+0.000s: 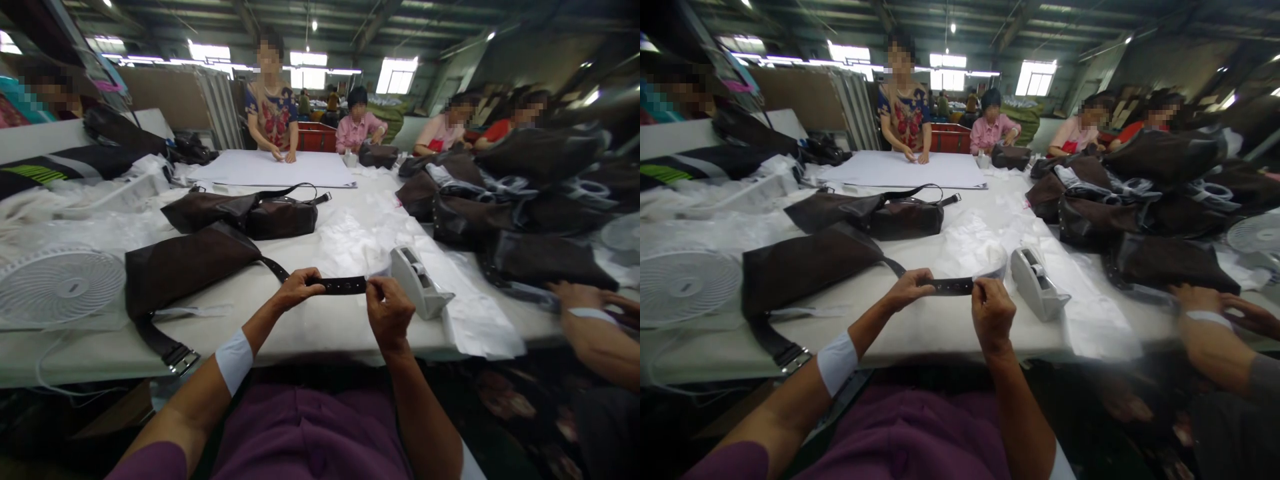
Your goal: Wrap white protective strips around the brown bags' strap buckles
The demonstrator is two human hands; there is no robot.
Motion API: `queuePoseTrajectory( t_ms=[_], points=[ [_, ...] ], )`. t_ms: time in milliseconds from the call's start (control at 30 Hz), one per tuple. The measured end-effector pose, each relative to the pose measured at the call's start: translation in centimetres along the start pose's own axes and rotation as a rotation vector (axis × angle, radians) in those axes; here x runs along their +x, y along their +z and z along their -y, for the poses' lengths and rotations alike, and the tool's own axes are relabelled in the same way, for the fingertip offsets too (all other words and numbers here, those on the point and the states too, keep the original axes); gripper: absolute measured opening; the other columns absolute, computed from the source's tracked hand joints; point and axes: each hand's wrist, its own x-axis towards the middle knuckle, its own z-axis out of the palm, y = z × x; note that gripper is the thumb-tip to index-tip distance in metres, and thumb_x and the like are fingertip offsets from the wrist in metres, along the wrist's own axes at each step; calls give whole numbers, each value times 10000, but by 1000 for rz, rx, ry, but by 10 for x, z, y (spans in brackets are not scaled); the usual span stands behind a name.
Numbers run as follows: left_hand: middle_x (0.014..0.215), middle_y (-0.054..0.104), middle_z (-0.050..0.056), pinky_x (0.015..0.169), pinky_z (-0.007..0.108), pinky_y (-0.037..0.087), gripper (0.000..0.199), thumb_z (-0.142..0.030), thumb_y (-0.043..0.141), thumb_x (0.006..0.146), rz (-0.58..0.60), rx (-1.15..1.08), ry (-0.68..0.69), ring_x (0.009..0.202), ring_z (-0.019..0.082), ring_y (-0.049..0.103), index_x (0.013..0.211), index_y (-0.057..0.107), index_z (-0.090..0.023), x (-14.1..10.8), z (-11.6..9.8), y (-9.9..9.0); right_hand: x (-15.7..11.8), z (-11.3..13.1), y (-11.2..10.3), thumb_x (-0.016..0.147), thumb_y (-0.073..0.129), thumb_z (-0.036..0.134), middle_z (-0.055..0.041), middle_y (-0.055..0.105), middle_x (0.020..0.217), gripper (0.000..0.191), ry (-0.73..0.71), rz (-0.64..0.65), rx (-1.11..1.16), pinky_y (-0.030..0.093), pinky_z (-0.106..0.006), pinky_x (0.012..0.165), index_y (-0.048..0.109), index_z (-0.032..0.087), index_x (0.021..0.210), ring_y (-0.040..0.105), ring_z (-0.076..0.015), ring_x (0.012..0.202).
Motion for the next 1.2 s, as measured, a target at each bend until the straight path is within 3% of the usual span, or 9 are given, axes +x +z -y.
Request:
queuePoseTrajectory(
  t_ms=[100, 200, 300, 533, 667, 733, 833, 1000, 1200],
  points=[
    [646, 499, -36, 597, 228, 369, 199, -332, 636, 723, -134, 69, 82, 619, 105, 448, 739, 532, -163, 2, -17, 22, 0, 6, 17, 855, 514, 165, -42, 639, 730, 133, -52, 34, 9, 458, -255, 677, 634, 162, 797, 596, -152, 694],
    [799, 587, -1, 702, 252, 423, 188, -275, 552, 787, -103, 14, 203, 745, 130, 534, 949, 552, -181, 11, -20, 31, -1, 13, 29, 855, 504, 156, -36, 627, 719, 139, -26, 48, 71, 461, -255, 677, 630, 160, 796, 594, -149, 686],
    [1022, 625, 58, 810, 293, 445, 358, -217, 447, 822, 106, -55, 219, 920, 167, 577, 1177, 478, -189, 22, 0, 10, -3, 14, 31, 845, 520, 163, -25, 629, 722, 122, 37, 52, 113, 462, -256, 674, 633, 167, 799, 590, -145, 672],
    [1109, 637, 51, 880, 281, 410, 391, -179, 526, 714, 571, 548, -40, 1024, 204, 569, 1102, 578, -184, 38, 55, -65, -10, 6, 32, 812, 560, 169, -25, 644, 728, 88, 100, 52, 100, 460, -254, 671, 645, 158, 792, 600, -149, 667],
    [1105, 639, 45, 843, 298, 401, 470, -325, 554, 757, 609, 719, -117, 955, 194, 582, 1214, 512, -223, 41, 56, -67, -6, 10, 34, 809, 572, 175, -20, 641, 703, 82, 123, 44, 116, 459, -244, 644, 648, 153, 787, 591, -137, 626],
    [976, 660, 23, 808, 303, 393, 345, -366, 569, 747, 607, 771, -138, 871, 188, 580, 1057, 603, -218, 43, 52, -68, -2, 11, 31, 804, 578, 173, -14, 635, 682, 76, 140, 41, 119, 456, -241, 632, 648, 153, 783, 582, -132, 606],
    [682, 575, -9, 650, 253, 369, 213, -376, 563, 741, 515, 594, -108, 673, 141, 511, 725, 585, -165, 43, 45, -78, 5, 11, 25, 798, 583, 169, -9, 625, 669, 67, 147, 10, 83, 446, -239, 618, 645, 154, 776, 567, -128, 591],
    [594, 435, -40, 523, 218, 285, 272, -407, 587, 734, 92, 71, 8, 555, 93, 385, 685, 484, -160, 24, 21, -99, 12, 4, 23, 801, 565, 164, -12, 614, 682, 81, 70, -47, -11, 438, -239, 631, 634, 154, 760, 552, -126, 605],
    [568, 441, -50, 518, 210, 295, 208, -314, 619, 721, -198, 114, 54, 538, 84, 378, 663, 492, -161, -7, -5, -81, 18, 6, 47, 804, 525, 158, -17, 614, 680, 113, 37, -27, -39, 436, -249, 646, 619, 171, 743, 562, -143, 638]
  ],
)
